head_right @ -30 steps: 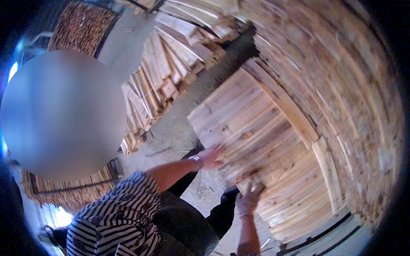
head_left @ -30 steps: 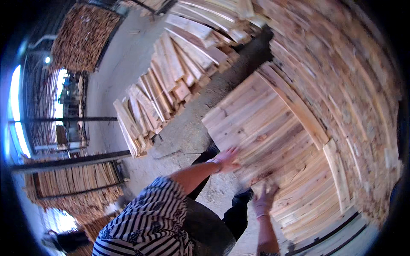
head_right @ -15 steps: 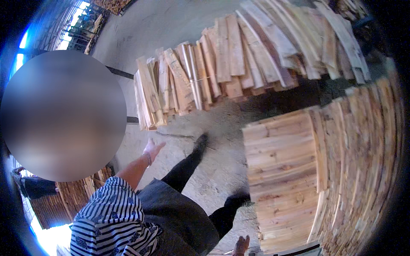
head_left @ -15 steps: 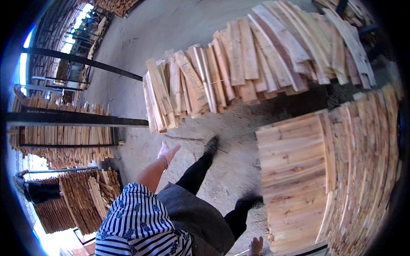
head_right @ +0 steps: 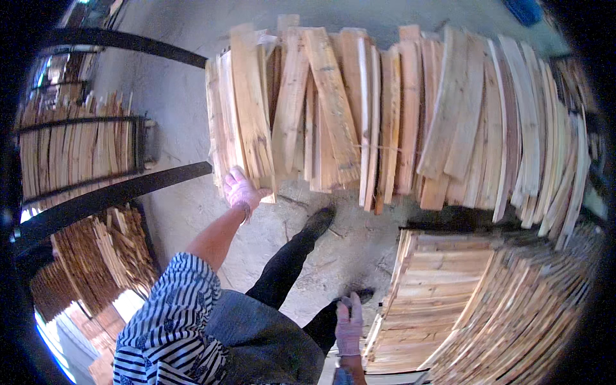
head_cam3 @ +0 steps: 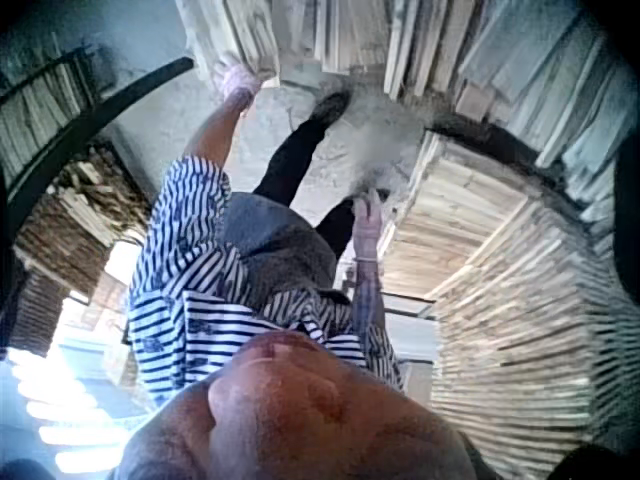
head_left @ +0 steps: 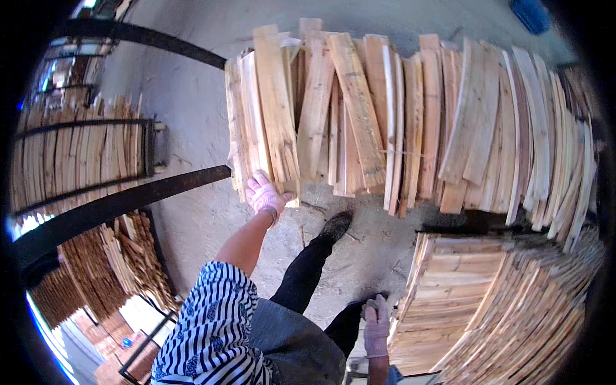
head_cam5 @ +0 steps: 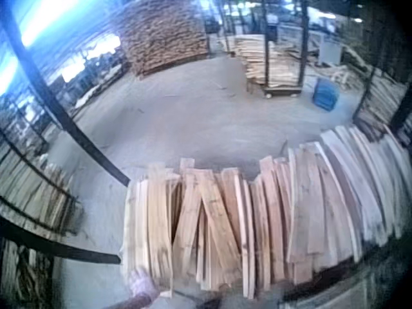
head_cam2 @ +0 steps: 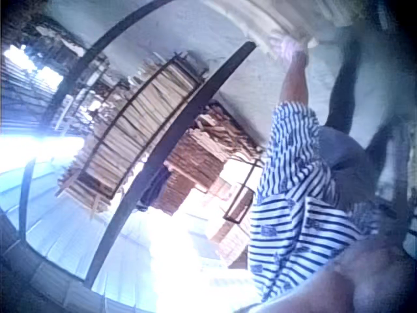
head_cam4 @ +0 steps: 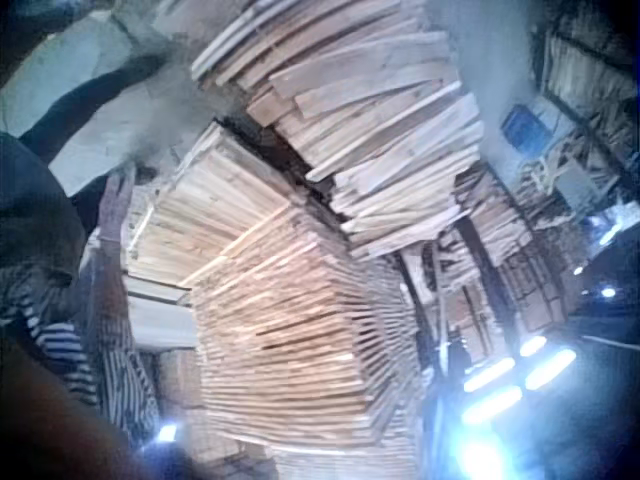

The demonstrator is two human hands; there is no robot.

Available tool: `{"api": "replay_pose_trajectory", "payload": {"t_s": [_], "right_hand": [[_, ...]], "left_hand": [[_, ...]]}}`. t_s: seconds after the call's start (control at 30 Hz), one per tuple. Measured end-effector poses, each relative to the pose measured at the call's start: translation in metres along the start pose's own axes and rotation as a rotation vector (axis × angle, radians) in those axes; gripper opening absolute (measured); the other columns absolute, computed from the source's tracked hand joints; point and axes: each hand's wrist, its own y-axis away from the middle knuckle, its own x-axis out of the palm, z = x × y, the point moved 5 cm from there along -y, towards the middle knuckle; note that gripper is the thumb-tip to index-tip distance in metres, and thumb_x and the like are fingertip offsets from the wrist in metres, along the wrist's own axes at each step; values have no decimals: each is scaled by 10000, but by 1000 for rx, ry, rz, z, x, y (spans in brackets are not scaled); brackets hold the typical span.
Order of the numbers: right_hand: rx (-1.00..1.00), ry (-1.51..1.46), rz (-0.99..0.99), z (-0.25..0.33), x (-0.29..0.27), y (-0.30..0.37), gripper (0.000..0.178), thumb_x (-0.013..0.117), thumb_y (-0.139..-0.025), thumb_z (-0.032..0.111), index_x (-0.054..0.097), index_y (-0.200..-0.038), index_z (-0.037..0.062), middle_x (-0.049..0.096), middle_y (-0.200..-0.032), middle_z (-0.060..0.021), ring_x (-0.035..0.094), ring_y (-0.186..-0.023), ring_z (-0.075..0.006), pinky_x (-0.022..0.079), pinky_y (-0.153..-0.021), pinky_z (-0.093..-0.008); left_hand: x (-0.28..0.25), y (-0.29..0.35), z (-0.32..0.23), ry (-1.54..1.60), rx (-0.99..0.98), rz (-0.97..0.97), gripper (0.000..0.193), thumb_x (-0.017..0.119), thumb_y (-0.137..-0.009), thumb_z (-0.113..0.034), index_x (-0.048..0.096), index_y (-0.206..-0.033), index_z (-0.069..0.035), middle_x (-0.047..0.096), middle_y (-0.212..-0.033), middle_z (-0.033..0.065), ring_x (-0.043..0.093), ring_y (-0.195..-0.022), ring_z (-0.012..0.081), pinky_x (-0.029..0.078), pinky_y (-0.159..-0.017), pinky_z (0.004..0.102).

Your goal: The person repeatedly picks up wooden planks from a large pile and stacks them onto a growing stack. They handle the planks by hand, arranging them in layers and occasionally adjusting the alignment of the stack.

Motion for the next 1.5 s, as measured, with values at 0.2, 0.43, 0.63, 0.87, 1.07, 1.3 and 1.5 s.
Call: {"api": "replay_pose_trajectory", "payload": {"t_s": [0.2,0.43,0.63,0.87,1.07,1.3,1.5], "right_hand": [[-33,178,133,49,40,-6,543,559,-938,154,361,-1416,-13,559,-1207,-128,565,-1052,-189,487,-886,-301],[-77,225,504,210,147,-61,703,627,-895,225,270,-1455,-3,473,-1377,-236,480,-1268,-295,390,-1041,-351],[-251,741,656,221,263,-105,1109,786,-697,470,172,-1489,-2,467,-1369,-261,480,-1254,-317,380,-1045,-344],[79,252,808,124,121,2,1129,826,-675,392,147,-1512,55,449,-1403,-206,455,-1265,-255,363,-1066,-334],[-28,-184,514,68,28,85,1060,789,-743,227,87,-1514,42,413,-1396,-149,410,-1260,-186,390,-1039,-336],[-364,-117,-228,-39,-126,88,1013,815,-730,320,196,-1484,46,339,-1463,-202,344,-1351,-262,317,-1098,-373],[-226,392,-694,-230,-269,114,925,791,-666,195,308,-1437,26,458,-1311,-212,468,-1191,-379,389,-1018,-437]], "left_hand": [[-31,-18,53,272,59,63,788,753,-703,-182,345,-1351,6,474,-1297,253,476,-1213,374,422,-996,441],[-78,100,42,1079,164,726,560,755,-760,-91,480,-1234,22,642,-1073,107,639,-929,198,541,-825,333],[-23,251,32,1044,109,766,694,737,-830,-263,372,-1362,-8,535,-1264,131,546,-1112,214,456,-960,333],[-20,231,64,1342,-260,1081,570,575,-906,-444,434,-1325,-85,519,-1245,136,506,-1113,283,420,-974,432],[34,320,-10,999,36,1188,575,691,-860,-231,401,-1320,-45,538,-1142,88,549,-1037,200,466,-920,358],[100,426,-134,472,1090,1079,919,788,-758,-69,190,-1456,-71,468,-1284,119,479,-1185,219,483,-956,365],[161,529,-189,-331,2023,428,971,868,-502,-223,389,-1339,-109,479,-1258,160,480,-1166,356,364,-1047,489]]}}
